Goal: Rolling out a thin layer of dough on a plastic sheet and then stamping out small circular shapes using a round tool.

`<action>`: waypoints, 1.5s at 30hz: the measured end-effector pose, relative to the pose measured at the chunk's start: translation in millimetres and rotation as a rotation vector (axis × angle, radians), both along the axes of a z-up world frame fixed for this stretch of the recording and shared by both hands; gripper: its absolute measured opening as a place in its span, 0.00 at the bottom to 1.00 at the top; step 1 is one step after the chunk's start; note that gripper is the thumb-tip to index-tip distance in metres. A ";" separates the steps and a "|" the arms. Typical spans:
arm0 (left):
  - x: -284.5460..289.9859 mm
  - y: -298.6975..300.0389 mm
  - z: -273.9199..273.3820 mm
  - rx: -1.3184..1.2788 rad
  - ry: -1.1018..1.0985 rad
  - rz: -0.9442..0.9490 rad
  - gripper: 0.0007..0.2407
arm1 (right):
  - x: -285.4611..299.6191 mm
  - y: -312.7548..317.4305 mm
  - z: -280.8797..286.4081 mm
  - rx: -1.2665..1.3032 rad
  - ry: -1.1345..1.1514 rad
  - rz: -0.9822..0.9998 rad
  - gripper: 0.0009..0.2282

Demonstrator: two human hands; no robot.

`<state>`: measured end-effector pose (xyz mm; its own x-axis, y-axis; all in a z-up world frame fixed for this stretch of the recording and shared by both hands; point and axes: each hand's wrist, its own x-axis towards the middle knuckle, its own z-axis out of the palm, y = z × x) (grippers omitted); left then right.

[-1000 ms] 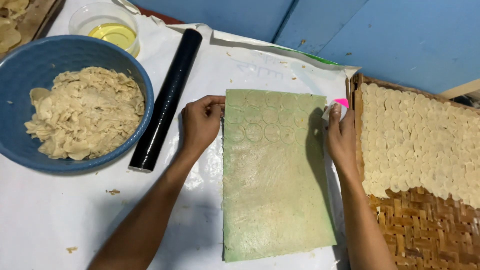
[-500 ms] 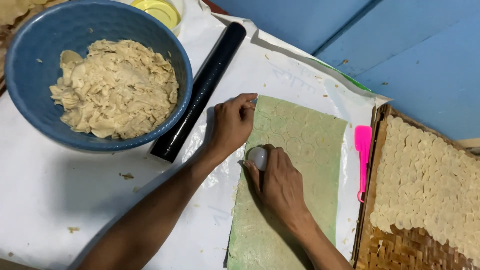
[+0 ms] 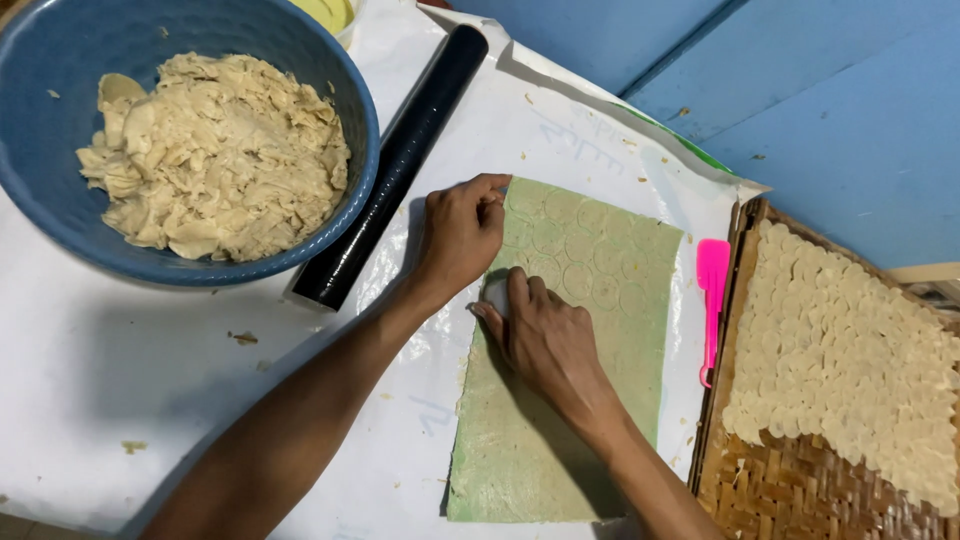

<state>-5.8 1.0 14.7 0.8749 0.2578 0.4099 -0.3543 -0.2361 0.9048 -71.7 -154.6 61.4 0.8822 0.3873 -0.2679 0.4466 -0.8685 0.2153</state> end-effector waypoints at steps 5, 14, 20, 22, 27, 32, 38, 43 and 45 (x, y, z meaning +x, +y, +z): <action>-1.8 3.0 4.2 0.006 0.015 -0.014 0.12 | -5.9 12.3 -0.7 0.008 -0.055 -0.096 0.26; 0.5 0.8 -6.6 -0.003 0.027 -0.014 0.12 | -11.6 15.7 3.3 0.095 -0.004 -0.201 0.25; -0.1 4.6 -3.0 -0.027 0.013 -0.019 0.12 | -23.3 4.9 42.1 0.335 -0.009 -0.364 0.19; -1.0 3.4 -4.0 -0.019 0.014 -0.022 0.12 | -31.3 2.4 49.3 0.367 -0.053 -0.377 0.19; -4.5 5.7 3.1 0.017 -0.011 -0.023 0.12 | -35.8 -7.1 44.8 0.369 -0.015 -0.336 0.20; 0.5 5.3 1.7 0.041 -0.013 -0.019 0.12 | -26.7 -8.4 34.0 0.351 -0.014 -0.282 0.23; -5.7 4.0 5.6 0.060 -0.006 -0.023 0.12 | -15.7 -24.9 11.7 0.261 -0.017 -0.218 0.24; -8.7 6.7 7.1 0.078 -0.009 -0.037 0.13 | -19.6 -8.7 17.7 0.083 -0.098 -0.189 0.26; -8.9 7.3 12.2 0.084 -0.010 -0.037 0.13 | -18.9 -5.2 23.4 0.101 -0.062 -0.180 0.24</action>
